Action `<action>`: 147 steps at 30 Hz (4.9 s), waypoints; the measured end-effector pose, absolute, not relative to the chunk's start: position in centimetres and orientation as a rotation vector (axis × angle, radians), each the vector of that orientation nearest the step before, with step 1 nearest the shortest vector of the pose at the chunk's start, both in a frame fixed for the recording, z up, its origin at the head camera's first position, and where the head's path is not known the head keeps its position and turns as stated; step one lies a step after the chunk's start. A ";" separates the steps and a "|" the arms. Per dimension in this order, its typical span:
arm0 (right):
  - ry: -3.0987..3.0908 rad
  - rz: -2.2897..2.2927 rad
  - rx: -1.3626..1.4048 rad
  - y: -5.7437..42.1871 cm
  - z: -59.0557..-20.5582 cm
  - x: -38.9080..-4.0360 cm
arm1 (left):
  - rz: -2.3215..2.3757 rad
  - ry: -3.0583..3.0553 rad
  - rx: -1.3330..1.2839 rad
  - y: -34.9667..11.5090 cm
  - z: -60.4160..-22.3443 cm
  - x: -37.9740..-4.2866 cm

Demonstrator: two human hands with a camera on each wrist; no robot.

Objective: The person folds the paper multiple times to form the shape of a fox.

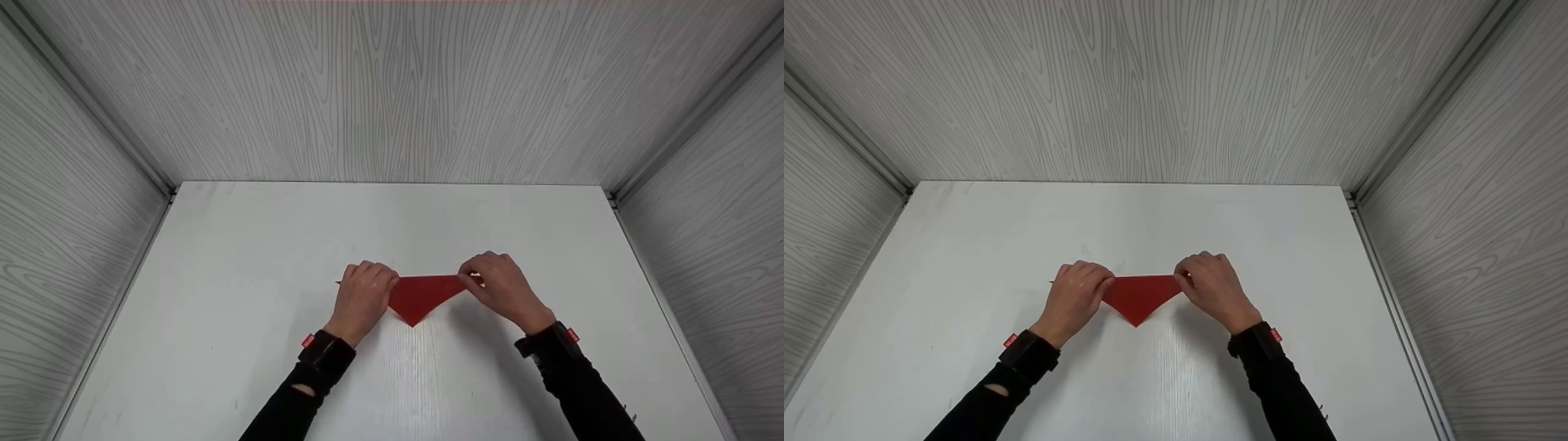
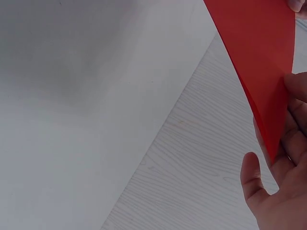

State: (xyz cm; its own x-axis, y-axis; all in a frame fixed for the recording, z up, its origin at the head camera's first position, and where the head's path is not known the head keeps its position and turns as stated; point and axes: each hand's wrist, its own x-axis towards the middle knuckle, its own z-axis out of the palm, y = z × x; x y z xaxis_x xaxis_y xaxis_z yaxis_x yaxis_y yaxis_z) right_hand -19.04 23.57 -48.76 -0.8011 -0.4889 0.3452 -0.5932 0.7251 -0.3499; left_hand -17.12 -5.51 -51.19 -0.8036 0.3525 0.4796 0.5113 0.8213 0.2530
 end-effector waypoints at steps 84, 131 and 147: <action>-2.619 0.613 0.869 19.3 -49.8 -18.4 | -0.615 -2.602 -0.660 -1.4 -50.9 -17.4; -2.626 0.518 0.898 21.0 -49.9 -18.7 | -0.642 -2.597 -0.589 -5.1 -51.6 -17.3; -2.655 0.572 0.862 22.2 -50.1 -19.0 | -0.638 -2.627 -0.540 -6.0 -51.7 -17.4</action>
State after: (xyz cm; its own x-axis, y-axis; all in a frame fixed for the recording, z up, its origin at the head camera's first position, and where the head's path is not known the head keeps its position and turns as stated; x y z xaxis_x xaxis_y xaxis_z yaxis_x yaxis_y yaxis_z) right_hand -19.00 22.23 -50.12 -0.7784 -0.4939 0.3876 -0.6097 0.7420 -0.2789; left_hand -17.38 -5.98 -51.74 -0.8530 0.2724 0.4452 0.4463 0.8228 0.3518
